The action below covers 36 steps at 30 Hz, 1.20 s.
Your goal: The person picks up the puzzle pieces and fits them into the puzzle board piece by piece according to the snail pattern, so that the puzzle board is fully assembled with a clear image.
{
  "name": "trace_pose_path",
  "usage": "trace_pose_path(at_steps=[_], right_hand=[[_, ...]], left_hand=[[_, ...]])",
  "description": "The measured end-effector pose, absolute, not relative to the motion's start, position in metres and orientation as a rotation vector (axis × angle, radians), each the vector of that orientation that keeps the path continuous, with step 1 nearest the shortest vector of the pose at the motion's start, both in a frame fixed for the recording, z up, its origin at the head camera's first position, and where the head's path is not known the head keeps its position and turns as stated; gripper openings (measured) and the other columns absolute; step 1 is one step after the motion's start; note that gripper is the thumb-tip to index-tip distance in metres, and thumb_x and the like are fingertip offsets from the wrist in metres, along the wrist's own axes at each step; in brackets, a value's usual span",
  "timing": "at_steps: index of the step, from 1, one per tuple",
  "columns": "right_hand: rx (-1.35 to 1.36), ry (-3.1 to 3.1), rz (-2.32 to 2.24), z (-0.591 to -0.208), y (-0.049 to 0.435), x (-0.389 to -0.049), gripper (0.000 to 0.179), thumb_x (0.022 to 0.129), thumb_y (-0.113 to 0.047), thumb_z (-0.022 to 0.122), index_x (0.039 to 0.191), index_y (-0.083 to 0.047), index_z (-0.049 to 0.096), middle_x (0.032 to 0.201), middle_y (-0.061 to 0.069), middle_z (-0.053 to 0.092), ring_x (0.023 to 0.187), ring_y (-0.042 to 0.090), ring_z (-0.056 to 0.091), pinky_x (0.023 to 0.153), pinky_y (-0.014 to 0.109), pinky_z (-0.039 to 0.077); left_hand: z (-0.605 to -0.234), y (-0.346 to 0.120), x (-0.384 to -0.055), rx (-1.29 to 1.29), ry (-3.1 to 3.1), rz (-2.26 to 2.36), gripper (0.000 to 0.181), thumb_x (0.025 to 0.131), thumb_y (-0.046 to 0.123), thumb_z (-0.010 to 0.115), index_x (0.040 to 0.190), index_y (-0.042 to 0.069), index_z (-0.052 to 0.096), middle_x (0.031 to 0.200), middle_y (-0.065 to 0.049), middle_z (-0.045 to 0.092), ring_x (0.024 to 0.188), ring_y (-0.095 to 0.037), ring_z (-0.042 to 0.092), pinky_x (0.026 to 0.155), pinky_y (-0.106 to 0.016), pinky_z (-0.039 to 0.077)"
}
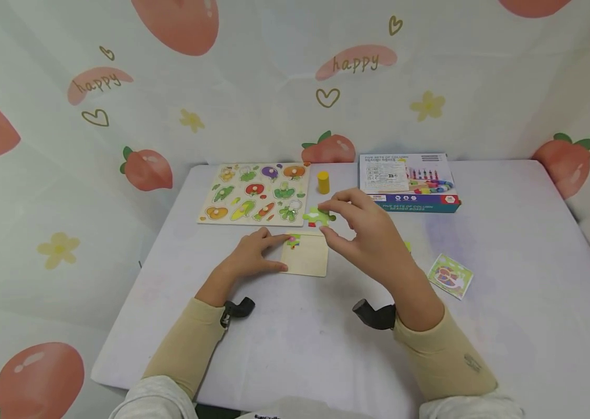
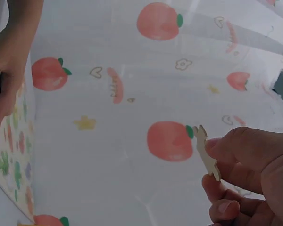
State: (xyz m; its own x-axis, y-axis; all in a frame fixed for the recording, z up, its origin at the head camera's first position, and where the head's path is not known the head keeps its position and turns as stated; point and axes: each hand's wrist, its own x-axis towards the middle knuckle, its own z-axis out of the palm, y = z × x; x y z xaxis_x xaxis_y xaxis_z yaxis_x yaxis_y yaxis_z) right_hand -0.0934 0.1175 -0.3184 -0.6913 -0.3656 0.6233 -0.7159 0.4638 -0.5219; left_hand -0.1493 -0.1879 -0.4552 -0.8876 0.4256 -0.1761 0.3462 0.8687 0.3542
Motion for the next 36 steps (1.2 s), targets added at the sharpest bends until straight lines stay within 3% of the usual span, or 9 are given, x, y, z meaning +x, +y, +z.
trace_pose_path(at_steps=[10,20,36], right_hand=[[0.875,-2.41,1.13,-0.34,0.099,-0.113,0.033,0.086,-0.006,0.083,0.118,-0.002,0.074,0.114,0.011,0.063,0.085,0.02,0.052,0.07,0.035,0.046],[0.866,-2.611,1.116,-0.371,0.079,-0.133,0.032,0.092,-0.011,0.078,0.122,-0.003,0.072,0.118,0.01,0.061,0.11,0.026,0.06,0.091,0.042,0.053],[0.766,-2.975,1.104,-0.419,0.063,-0.158,0.031,0.094,-0.015,0.075,0.124,-0.005,0.073,0.12,0.011,0.059,0.107,0.029,0.059,0.095,0.044,0.05]], left_hand=[[-0.457,-0.189,-0.15,0.587,2.792,0.457,0.082,0.081,0.061,0.08,0.153,0.035,0.051,0.1,-0.001,0.045,0.084,-0.02,0.04,0.072,-0.033,0.032],[-0.458,-0.19,-0.151,0.598,2.794,0.452,0.082,0.082,0.062,0.079,0.153,0.035,0.05,0.099,-0.001,0.045,0.082,-0.02,0.04,0.071,-0.033,0.032],[-0.459,-0.19,-0.152,0.625,2.794,0.476,0.081,0.082,0.062,0.079,0.153,0.034,0.05,0.097,-0.002,0.044,0.081,-0.019,0.039,0.071,-0.033,0.03]])
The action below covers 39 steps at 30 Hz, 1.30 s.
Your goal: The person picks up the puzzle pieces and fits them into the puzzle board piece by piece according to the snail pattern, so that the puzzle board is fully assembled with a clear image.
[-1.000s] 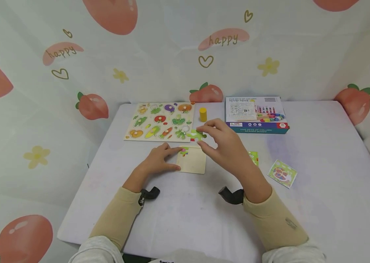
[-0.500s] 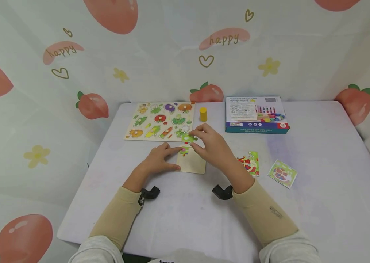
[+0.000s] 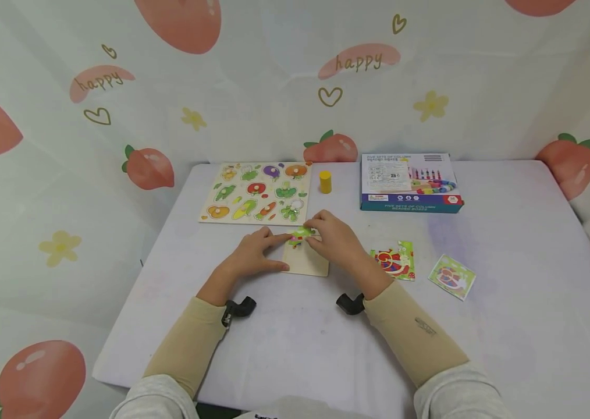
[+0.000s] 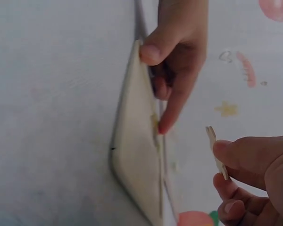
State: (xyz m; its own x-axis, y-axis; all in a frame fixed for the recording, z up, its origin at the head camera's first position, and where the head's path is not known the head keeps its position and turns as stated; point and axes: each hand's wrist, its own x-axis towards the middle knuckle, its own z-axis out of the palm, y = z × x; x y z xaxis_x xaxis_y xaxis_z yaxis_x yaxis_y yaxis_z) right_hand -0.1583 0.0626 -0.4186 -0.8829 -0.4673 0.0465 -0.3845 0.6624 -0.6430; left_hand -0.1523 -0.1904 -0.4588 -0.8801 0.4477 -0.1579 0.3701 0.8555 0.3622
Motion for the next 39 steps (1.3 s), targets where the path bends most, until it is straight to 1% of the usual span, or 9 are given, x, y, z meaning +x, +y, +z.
trace_pose_path(at_steps=[10,19,22,28,30,33,37,39], right_hand=[[-0.632,2.726,-0.94,-0.441,0.059,-0.166,0.032,0.095,-0.016,0.074,0.125,-0.004,0.073,0.12,0.01,0.06,0.109,0.027,0.058,0.098,0.044,0.049],[-0.587,2.755,-0.923,-0.453,0.057,-0.164,0.035,0.095,-0.017,0.076,0.126,-0.003,0.073,0.117,0.01,0.06,0.105,0.027,0.059,0.093,0.044,0.049],[-0.582,2.784,-0.935,-0.456,0.056,-0.164,0.033,0.094,-0.018,0.077,0.123,-0.003,0.075,0.112,0.009,0.059,0.099,0.025,0.057,0.087,0.041,0.049],[-0.652,2.86,-0.837,-0.457,0.057,-0.164,0.024,0.094,-0.021,0.077,0.114,-0.007,0.08,0.101,0.006,0.054,0.082,0.02,0.052,0.069,0.033,0.044],[-0.678,2.849,-0.766,-0.455,0.058,-0.164,0.025,0.096,-0.024,0.075,0.116,-0.009,0.08,0.1,0.006,0.051,0.079,0.019,0.051,0.065,0.032,0.043],[-0.712,2.807,-0.652,-0.451,0.06,-0.16,0.031,0.099,-0.028,0.071,0.125,-0.011,0.076,0.101,0.009,0.049,0.074,0.02,0.051,0.061,0.03,0.043],[-0.777,2.774,-0.543,-0.445,0.06,-0.155,0.039,0.101,-0.029,0.068,0.136,-0.011,0.068,0.106,0.013,0.051,0.073,0.02,0.053,0.061,0.03,0.046],[-0.806,2.784,-0.511,-0.442,0.06,-0.153,0.041,0.101,-0.03,0.067,0.138,-0.011,0.067,0.108,0.014,0.052,0.074,0.02,0.054,0.063,0.032,0.048]], left_hand=[[-0.459,-0.191,-0.153,0.637,2.791,0.466,0.081,0.082,0.062,0.078,0.153,0.034,0.05,0.097,-0.001,0.044,0.08,-0.018,0.038,0.071,-0.032,0.029],[-0.459,-0.19,-0.152,0.631,2.79,0.484,0.082,0.081,0.062,0.079,0.153,0.034,0.051,0.097,-0.002,0.044,0.08,-0.019,0.038,0.07,-0.032,0.03],[-0.458,-0.19,-0.152,0.618,2.784,0.495,0.082,0.081,0.062,0.079,0.153,0.034,0.051,0.097,-0.002,0.045,0.08,-0.019,0.038,0.071,-0.033,0.03],[-0.456,-0.188,-0.156,0.613,2.803,0.452,0.08,0.082,0.062,0.079,0.152,0.036,0.051,0.097,-0.002,0.044,0.081,-0.019,0.038,0.071,-0.032,0.03],[-0.455,-0.187,-0.156,0.605,2.795,0.452,0.081,0.081,0.062,0.079,0.152,0.036,0.051,0.098,-0.002,0.044,0.081,-0.019,0.038,0.071,-0.032,0.03],[-0.456,-0.187,-0.156,0.589,2.774,0.463,0.082,0.081,0.062,0.079,0.153,0.036,0.05,0.099,-0.002,0.044,0.082,-0.02,0.039,0.072,-0.033,0.031],[-0.458,-0.188,-0.154,0.569,2.761,0.484,0.083,0.081,0.062,0.08,0.153,0.035,0.05,0.101,-0.002,0.045,0.082,-0.02,0.04,0.071,-0.033,0.033],[-0.46,-0.188,-0.153,0.577,2.768,0.492,0.083,0.081,0.062,0.08,0.153,0.035,0.05,0.1,-0.002,0.045,0.082,-0.02,0.04,0.071,-0.033,0.033]])
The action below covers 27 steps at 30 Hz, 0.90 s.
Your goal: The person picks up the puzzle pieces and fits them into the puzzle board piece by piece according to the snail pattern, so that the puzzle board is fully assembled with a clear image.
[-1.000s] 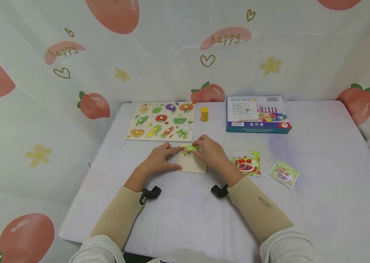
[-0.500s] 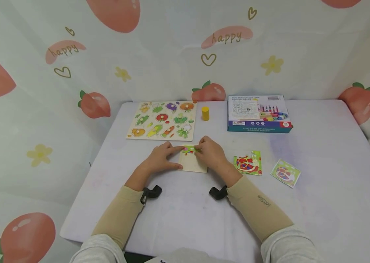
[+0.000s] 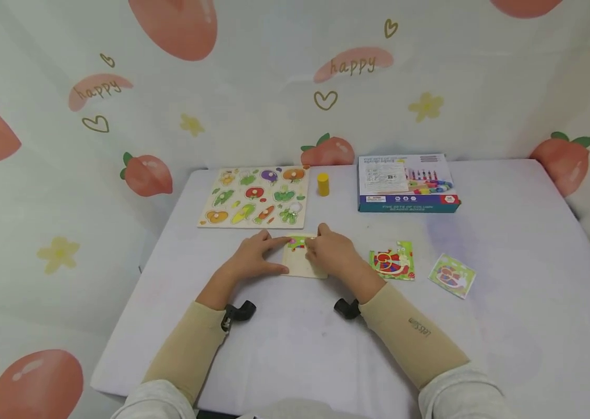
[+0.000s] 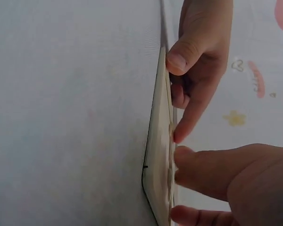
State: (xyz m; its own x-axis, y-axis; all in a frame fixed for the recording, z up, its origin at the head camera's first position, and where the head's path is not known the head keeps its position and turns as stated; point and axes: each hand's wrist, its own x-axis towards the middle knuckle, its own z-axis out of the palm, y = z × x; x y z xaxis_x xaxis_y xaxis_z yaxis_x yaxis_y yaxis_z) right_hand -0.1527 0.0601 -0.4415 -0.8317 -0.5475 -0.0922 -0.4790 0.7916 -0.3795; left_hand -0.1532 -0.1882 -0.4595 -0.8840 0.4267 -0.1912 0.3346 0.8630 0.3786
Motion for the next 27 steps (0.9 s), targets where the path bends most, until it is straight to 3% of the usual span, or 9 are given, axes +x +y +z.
trace_pose_path(at_steps=[9,16,27], right_hand=[[-0.79,2.883,-0.617,-0.408,0.068,-0.143,0.058,0.096,-0.034,0.074,0.146,-0.01,0.059,0.119,0.012,0.057,0.088,0.023,0.06,0.076,0.038,0.054],[-0.855,2.955,-0.697,-0.372,0.082,-0.127,0.056,0.097,-0.031,0.073,0.147,-0.01,0.058,0.121,0.011,0.059,0.094,0.024,0.061,0.08,0.039,0.055],[-1.099,3.093,-0.97,-0.34,0.105,-0.105,0.05,0.093,-0.022,0.079,0.139,-0.01,0.066,0.113,0.008,0.061,0.084,0.021,0.059,0.07,0.035,0.052]], left_hand=[[-0.459,-0.19,-0.152,0.616,2.771,0.522,0.081,0.081,0.062,0.079,0.152,0.036,0.051,0.099,-0.001,0.044,0.079,-0.02,0.038,0.07,-0.033,0.034],[-0.461,-0.191,-0.151,0.601,2.774,0.517,0.081,0.082,0.061,0.079,0.153,0.036,0.05,0.099,-0.001,0.044,0.08,-0.02,0.039,0.069,-0.033,0.034],[-0.461,-0.19,-0.152,0.603,2.789,0.527,0.081,0.081,0.061,0.08,0.152,0.037,0.052,0.1,-0.001,0.044,0.081,-0.021,0.04,0.07,-0.033,0.034]])
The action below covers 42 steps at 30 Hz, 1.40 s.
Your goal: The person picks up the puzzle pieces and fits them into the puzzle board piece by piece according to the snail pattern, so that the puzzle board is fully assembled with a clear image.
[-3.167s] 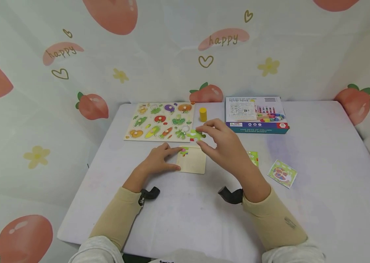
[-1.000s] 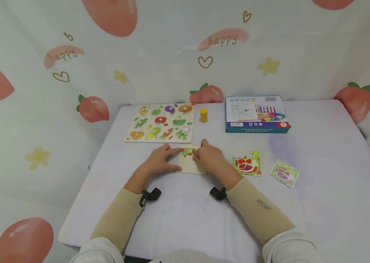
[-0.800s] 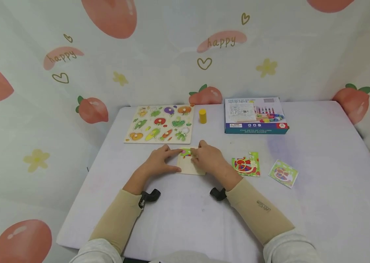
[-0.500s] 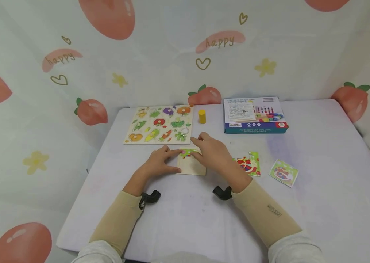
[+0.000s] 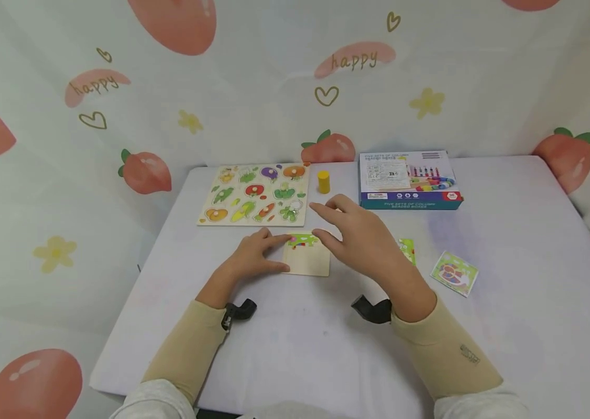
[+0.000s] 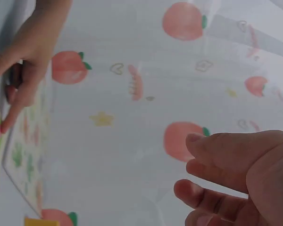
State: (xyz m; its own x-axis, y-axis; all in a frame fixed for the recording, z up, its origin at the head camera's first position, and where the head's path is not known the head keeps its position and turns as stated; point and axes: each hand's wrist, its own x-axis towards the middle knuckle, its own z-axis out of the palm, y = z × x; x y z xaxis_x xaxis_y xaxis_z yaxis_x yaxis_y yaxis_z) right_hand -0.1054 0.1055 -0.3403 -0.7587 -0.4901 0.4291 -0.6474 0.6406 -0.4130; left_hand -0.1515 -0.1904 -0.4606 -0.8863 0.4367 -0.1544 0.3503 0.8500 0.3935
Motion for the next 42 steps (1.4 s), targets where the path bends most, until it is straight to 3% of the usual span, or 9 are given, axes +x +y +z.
trace_pose_path(at_steps=[7,12,15,19,22,26,42], right_hand=[[0.944,-2.382,0.877,-0.326,0.118,-0.096,0.053,0.084,-0.009,0.085,0.134,-0.007,0.069,0.108,0.01,0.063,0.089,0.022,0.06,0.071,0.037,0.05],[0.97,-2.275,0.909,-0.322,0.128,-0.096,0.054,0.08,-0.005,0.085,0.131,-0.003,0.069,0.106,0.011,0.063,0.084,0.021,0.058,0.072,0.029,0.044],[0.979,-2.226,0.927,-0.322,0.136,-0.098,0.045,0.091,-0.021,0.08,0.13,0.0,0.069,0.105,0.013,0.063,0.083,0.02,0.057,0.073,0.025,0.04],[0.96,-2.196,0.934,-0.321,0.147,-0.1,0.05,0.101,-0.041,0.064,0.129,0.001,0.07,0.102,0.016,0.063,0.081,0.019,0.051,0.072,0.025,0.037],[0.923,-2.208,0.942,-0.32,0.155,-0.099,0.043,0.093,-0.023,0.075,0.129,0.001,0.07,0.101,0.015,0.062,0.079,0.017,0.044,0.071,0.026,0.035],[0.853,-2.273,0.918,-0.317,0.163,-0.096,0.054,0.076,0.001,0.082,0.129,-0.001,0.069,0.1,0.011,0.06,0.078,0.014,0.04,0.068,0.025,0.032],[0.745,-2.333,0.865,-0.323,0.203,-0.108,0.049,0.078,0.002,0.08,0.127,0.0,0.071,0.089,0.006,0.049,0.074,0.006,0.035,0.066,0.021,0.025]], left_hand=[[-0.459,-0.192,-0.151,0.596,2.787,0.515,0.081,0.08,0.061,0.081,0.152,0.036,0.052,0.1,-0.001,0.044,0.081,-0.021,0.039,0.071,-0.033,0.032],[-0.459,-0.193,-0.151,0.605,2.793,0.502,0.081,0.081,0.061,0.08,0.153,0.036,0.051,0.099,-0.001,0.044,0.08,-0.02,0.038,0.071,-0.033,0.031],[-0.458,-0.192,-0.152,0.613,2.799,0.492,0.081,0.082,0.061,0.079,0.153,0.035,0.05,0.099,-0.001,0.044,0.08,-0.02,0.038,0.071,-0.032,0.031],[-0.459,-0.191,-0.152,0.621,2.8,0.486,0.081,0.082,0.062,0.079,0.153,0.035,0.05,0.099,-0.001,0.044,0.08,-0.019,0.037,0.071,-0.032,0.03],[-0.459,-0.191,-0.152,0.626,2.795,0.489,0.081,0.082,0.062,0.079,0.153,0.035,0.05,0.098,-0.002,0.044,0.08,-0.019,0.037,0.07,-0.032,0.03],[-0.46,-0.191,-0.152,0.622,2.794,0.486,0.081,0.082,0.062,0.079,0.153,0.036,0.05,0.099,-0.001,0.044,0.08,-0.019,0.038,0.07,-0.032,0.03],[-0.463,-0.192,-0.153,0.638,2.795,0.484,0.081,0.082,0.064,0.078,0.153,0.036,0.05,0.098,-0.001,0.044,0.079,-0.019,0.037,0.07,-0.032,0.029]])
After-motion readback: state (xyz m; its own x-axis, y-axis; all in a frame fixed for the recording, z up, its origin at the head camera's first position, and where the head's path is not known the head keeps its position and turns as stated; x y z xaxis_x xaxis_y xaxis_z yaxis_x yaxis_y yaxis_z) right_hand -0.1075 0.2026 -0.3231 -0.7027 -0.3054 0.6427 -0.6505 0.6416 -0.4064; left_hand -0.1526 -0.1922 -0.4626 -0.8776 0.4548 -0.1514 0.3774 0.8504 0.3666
